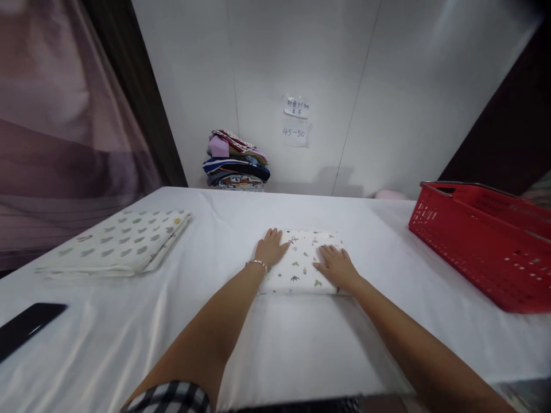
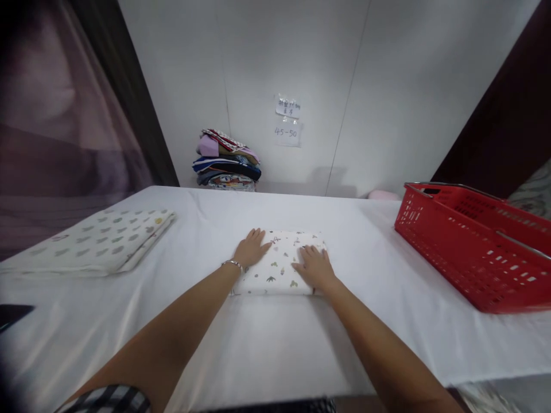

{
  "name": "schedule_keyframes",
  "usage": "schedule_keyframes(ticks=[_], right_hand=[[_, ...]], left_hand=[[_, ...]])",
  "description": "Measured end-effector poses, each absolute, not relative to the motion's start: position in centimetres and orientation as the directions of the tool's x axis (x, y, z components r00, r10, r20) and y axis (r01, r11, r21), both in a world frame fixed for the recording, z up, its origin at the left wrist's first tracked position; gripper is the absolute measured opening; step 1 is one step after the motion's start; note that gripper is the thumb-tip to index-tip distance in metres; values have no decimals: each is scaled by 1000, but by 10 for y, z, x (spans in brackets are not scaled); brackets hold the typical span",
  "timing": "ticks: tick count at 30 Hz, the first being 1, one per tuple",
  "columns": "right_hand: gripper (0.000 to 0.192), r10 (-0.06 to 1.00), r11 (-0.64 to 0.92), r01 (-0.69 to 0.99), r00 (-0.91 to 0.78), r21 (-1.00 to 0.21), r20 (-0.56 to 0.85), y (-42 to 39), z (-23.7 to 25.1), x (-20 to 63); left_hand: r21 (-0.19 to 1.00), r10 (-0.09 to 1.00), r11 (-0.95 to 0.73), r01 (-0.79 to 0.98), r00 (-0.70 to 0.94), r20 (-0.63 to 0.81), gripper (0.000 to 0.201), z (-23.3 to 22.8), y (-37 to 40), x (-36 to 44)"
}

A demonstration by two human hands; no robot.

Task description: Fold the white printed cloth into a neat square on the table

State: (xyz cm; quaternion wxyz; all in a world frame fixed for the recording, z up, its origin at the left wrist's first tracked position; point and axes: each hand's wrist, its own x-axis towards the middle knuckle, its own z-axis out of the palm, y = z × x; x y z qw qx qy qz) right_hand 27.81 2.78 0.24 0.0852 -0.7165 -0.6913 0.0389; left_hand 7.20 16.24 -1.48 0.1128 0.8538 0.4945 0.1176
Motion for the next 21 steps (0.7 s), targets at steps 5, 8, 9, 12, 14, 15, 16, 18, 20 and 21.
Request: schedule_keyframes(ticks=[5,8,9,12,14,15,16,18,20,21], right_hand=[[48,968,9,891,106,-453,228,8,-4,284],[44,849,-19,673,401,-739,344,-6,-8,300],[43,796,-20,549,514,-835,319,-13,-11,305],[39,690,-1,98,721,-995,70,-37,-19,319],[37,691,-1,-109,719,-994,-80,-50,-22,323],[37,701,-17,-151,703,-988,-119,-55,-22,323],[36,711,-39,-152,690,-988,-135,-58,-22,322],[33,716,-89,-70,689,-994,-113,-63,-19,318],[34,718,-124,77,695,-989,-36,-65,-18,313],[36,726,-133,153,688,-979,9,-67,-18,311]], left_hand=[[444,882,-440,781,468,52,68,-7,167,69],[593,909,-371,715,409,76,73,-1,158,54],[625,916,-360,692,391,94,73,0,152,47],[682,943,-283,674,324,71,73,-3,130,25],[713,967,-198,673,252,30,72,-8,113,13],[734,972,-176,656,232,26,71,-10,105,8],[753,974,-170,636,223,31,70,-12,97,4],[771,976,-170,613,212,46,67,-15,82,-2],[772,977,-173,611,206,56,64,-14,69,-5],[766,977,-175,618,204,59,64,-12,63,-7]])
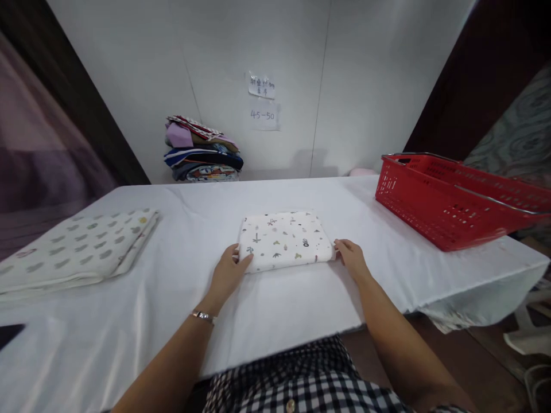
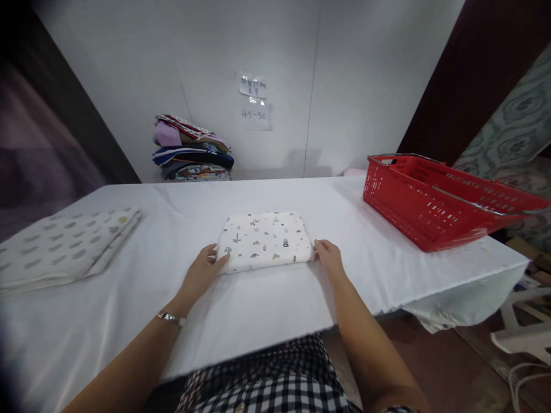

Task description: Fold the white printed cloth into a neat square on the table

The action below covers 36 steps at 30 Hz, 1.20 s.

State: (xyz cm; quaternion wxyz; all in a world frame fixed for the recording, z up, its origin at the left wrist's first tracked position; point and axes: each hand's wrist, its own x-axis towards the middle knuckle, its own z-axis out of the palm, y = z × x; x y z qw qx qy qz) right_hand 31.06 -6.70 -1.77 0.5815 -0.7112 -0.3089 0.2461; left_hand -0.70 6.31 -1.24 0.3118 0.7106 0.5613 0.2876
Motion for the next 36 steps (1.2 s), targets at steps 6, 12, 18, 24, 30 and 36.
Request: schedule_keyframes(ticks=[6,12,18,24,30,36], right_hand=[[38,778,-166,409,614,-897,136,-76,-27,302],[47,770,-110,326,625,-939,126,-76,-36,302],[48,763,-113,392,622,-913,173,-74,-46,310],[42,769,-154,728,513,-668,382,-78,-38,303],[37,820,145,948,46,-285,570,-70,-37,287],[37,819,88,976,44,-201,572,-71,-38,280]], left_hand=[[747,978,-175,642,199,58,63,-6,48,-14],[803,976,-177,569,208,67,55,-12,48,-14],[808,974,-185,559,213,75,52,-18,48,-14],[822,974,-192,537,210,90,50,-20,48,-15],[838,973,-211,504,193,129,49,-22,51,-17],[797,958,-283,533,195,211,44,-17,45,-15]])
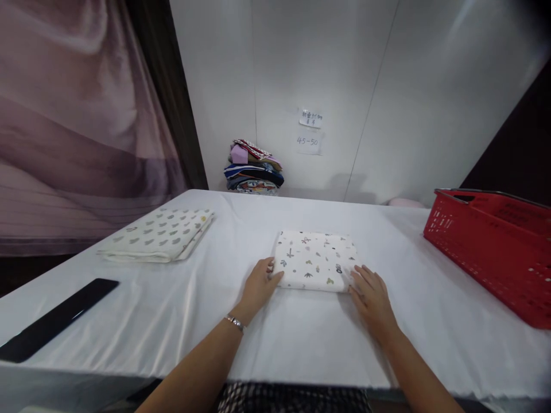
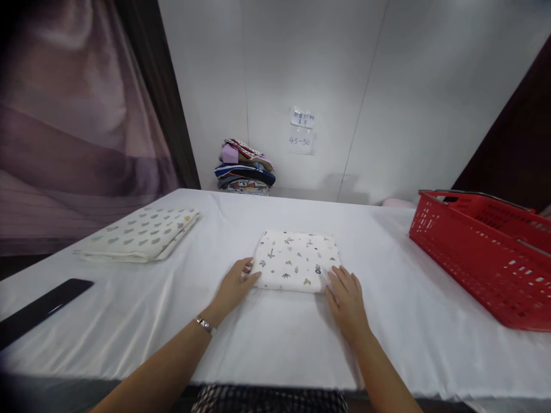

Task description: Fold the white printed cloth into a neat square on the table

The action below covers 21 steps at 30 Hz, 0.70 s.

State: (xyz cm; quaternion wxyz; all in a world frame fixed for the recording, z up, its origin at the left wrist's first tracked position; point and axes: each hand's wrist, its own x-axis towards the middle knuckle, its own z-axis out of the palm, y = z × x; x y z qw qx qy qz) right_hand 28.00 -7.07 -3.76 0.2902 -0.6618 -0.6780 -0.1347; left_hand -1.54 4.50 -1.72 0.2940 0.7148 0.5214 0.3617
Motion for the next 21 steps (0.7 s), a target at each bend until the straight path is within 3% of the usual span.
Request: schedule_keyframes(ticks=[5,10,15,21], right_hand=[[36,885,124,972,-17,-200,466,-73,-36,277],[37,822,123,977,-1,-176,569,-71,-36,278],[41,894,177,970,-88,-166,439,-70,-40,281],[39,890,151,962,-31,-229,456,-68,-33,283]], left_hand=[[746,943,-320,585,271,192,38,-13,41,-15],[677,898,-439,590,293,327,40,-10,41,-16],[598,860,-501,625,437,264,42,-12,39,-16],[598,874,-483,639,392,287,36,-11,45,-18]])
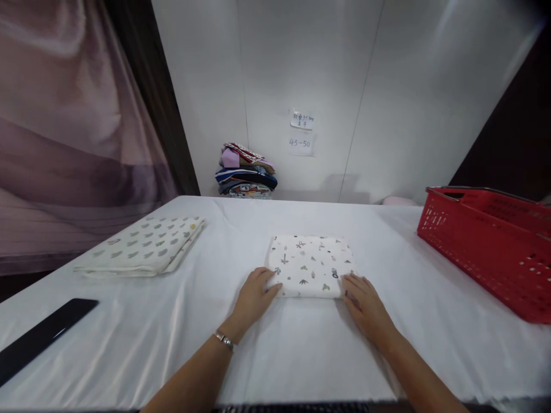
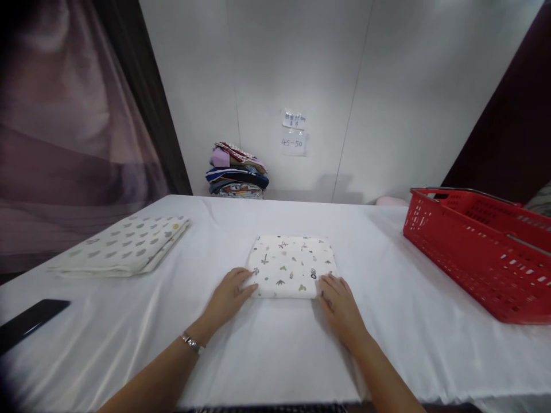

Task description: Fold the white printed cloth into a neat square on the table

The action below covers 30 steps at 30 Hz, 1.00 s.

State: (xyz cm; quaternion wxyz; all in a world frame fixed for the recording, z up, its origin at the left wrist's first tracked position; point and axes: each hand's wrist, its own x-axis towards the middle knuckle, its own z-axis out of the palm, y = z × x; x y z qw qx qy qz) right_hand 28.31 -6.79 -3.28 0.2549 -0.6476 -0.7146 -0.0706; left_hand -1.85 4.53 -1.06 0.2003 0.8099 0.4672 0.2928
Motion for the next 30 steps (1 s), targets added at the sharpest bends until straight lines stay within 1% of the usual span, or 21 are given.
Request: schedule_keyframes(ticks=[3,6,8,11,14,17,21,27,30], right_hand=[[40,892,158,954,-27,-254,452,-51,-15,276],[43,918,176,951,-65,-255,392,-14,4,261],[46,941,172,953,-85,-248,327,19,12,250],[53,983,112,968,-74,-225,171,68,15,242],[60,997,11,982,2,-189,71,99,5,250],[65,999,-26,983,33,-181,33,108,-11,263],[68,999,-31,982,35,-186,20,109,-21,268],[68,998,-43,972,31,-230,-54,111,-9,272],[71,993,-121,972,118,-203,-27,106,-6,284]], left_hand=[[508,840,-541,670,407,358,38,1,58,-4],[392,767,-641,660,535,355,41,16,79,26],[307,732,-681,665,600,322,44,21,97,50],[236,753,-657,716,619,223,50,16,125,78],[214,821,-570,793,551,148,61,-2,145,87],[186,837,-546,817,526,150,68,-17,153,86],[143,831,-554,820,536,145,69,-21,152,85],[87,835,-544,835,528,153,68,-18,152,86],[82,834,-546,834,531,147,67,-18,152,86]])
